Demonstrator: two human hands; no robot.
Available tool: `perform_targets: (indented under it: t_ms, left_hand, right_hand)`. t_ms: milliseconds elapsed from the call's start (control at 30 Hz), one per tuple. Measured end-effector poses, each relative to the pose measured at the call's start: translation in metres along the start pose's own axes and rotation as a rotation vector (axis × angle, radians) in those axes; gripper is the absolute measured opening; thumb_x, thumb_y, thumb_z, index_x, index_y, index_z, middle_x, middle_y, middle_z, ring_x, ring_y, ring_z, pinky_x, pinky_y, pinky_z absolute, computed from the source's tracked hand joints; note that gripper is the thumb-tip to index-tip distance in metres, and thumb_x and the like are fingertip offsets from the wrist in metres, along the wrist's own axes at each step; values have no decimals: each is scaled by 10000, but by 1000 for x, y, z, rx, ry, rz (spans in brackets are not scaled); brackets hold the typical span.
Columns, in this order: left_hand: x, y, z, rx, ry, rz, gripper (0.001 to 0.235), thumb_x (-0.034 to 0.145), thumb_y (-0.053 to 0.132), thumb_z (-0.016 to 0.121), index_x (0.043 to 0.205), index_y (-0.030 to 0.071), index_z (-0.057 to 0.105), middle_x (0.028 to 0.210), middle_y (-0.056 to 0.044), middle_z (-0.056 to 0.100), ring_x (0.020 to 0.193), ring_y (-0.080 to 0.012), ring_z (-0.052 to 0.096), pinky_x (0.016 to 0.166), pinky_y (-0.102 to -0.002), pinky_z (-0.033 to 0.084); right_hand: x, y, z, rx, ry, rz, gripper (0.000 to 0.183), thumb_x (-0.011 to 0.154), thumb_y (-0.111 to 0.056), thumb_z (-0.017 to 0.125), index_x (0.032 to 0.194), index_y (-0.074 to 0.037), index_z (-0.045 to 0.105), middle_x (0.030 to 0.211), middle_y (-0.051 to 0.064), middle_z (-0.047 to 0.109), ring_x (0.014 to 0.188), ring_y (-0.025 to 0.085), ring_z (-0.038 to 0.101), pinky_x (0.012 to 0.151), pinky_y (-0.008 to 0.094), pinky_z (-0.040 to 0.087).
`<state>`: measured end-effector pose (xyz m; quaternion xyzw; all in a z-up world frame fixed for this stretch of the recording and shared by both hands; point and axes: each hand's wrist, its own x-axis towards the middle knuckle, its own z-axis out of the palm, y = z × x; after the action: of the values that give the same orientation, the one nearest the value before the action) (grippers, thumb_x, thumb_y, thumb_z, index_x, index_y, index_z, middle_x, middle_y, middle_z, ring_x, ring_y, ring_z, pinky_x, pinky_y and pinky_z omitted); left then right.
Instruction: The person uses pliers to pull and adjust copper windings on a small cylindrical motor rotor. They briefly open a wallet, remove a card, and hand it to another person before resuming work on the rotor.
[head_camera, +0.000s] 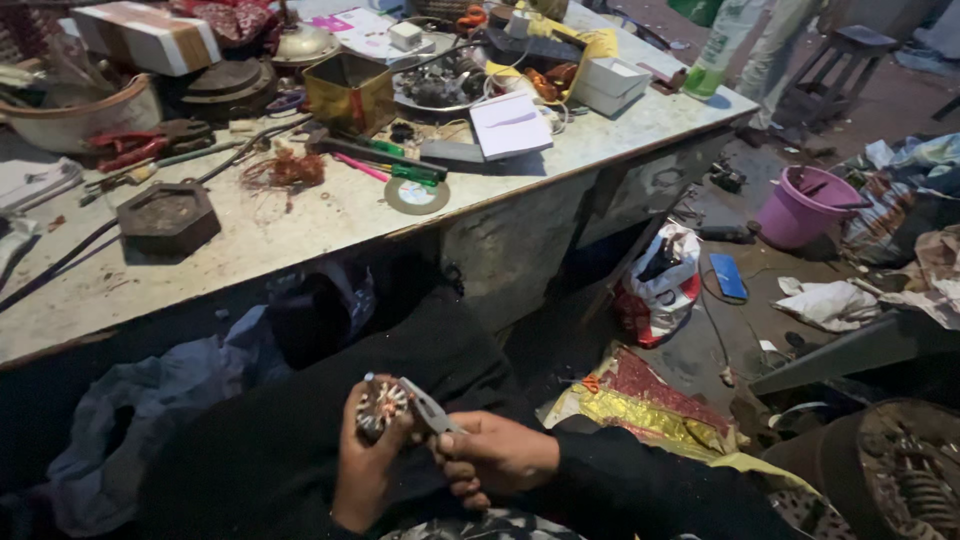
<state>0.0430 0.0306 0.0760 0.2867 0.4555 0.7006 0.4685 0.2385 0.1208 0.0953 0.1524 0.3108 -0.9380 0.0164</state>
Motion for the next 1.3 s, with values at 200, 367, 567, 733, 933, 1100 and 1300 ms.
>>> perform_targets:
  t_ms: [200,367,567,733,933,1100,1300]
  left_hand:
    - [14,-3,1,92,-39,226,540,782,100,846,1226,52,543,1011,-65,664,874,-135,680,767,-283,595]
    - [6,-14,1,-38,13,270,365,990,362,659,1191,67,589,1035,-13,655,916,-94,657,784,-252,588]
    - [-6,-2,15,-496,-147,111,387,1020,355,722,1196,44,571,1044,-54,641,954,-151,642,866,-321,547]
    - [-4,10,17,-535,-185,83,352,995,286,735,1196,59,556,1074,-52,641,982,-141,648,896,-322,566]
    - [-1,4,11,-353,-46,184,393,955,151,796,1227,52,529,1099,-53,625,994,-124,645,886,-295,566]
    - [-3,10,10,-98,-39,277,528,880,69,819,1262,60,455,1129,-58,617,1004,-113,663,881,-267,604]
    - [-8,20,16,-19,-77,408,539,909,-40,788,1302,63,433,1189,-60,574,1057,-108,649,921,-261,590]
  right_hand:
    - [23,4,-12,-867,176,-541,299,1011,-252,598,1232,-52,577,1051,-48,608,957,52,540,814,253,468]
    - [17,7,-13,-837,300,-234,253,991,-213,721,1139,-15,667,868,-7,617,764,87,561,662,285,485]
    - [0,10,4,-57,-4,5,302,976,-308,707,1063,-81,527,704,25,501,616,160,523,562,344,481]
    - [2,5,13,66,-121,41,321,1038,-319,702,1065,-51,528,715,44,540,644,190,574,600,374,513]
    - [10,0,13,-374,191,-97,431,844,-119,738,1206,-85,507,951,95,660,732,225,704,670,391,594]
    - [11,-7,12,-758,325,-284,526,890,-45,741,1333,-56,457,1076,76,570,931,147,604,801,338,546]
    - [1,-10,1,-893,344,-299,553,936,-49,627,1438,-80,398,1178,70,564,1057,151,607,908,336,539]
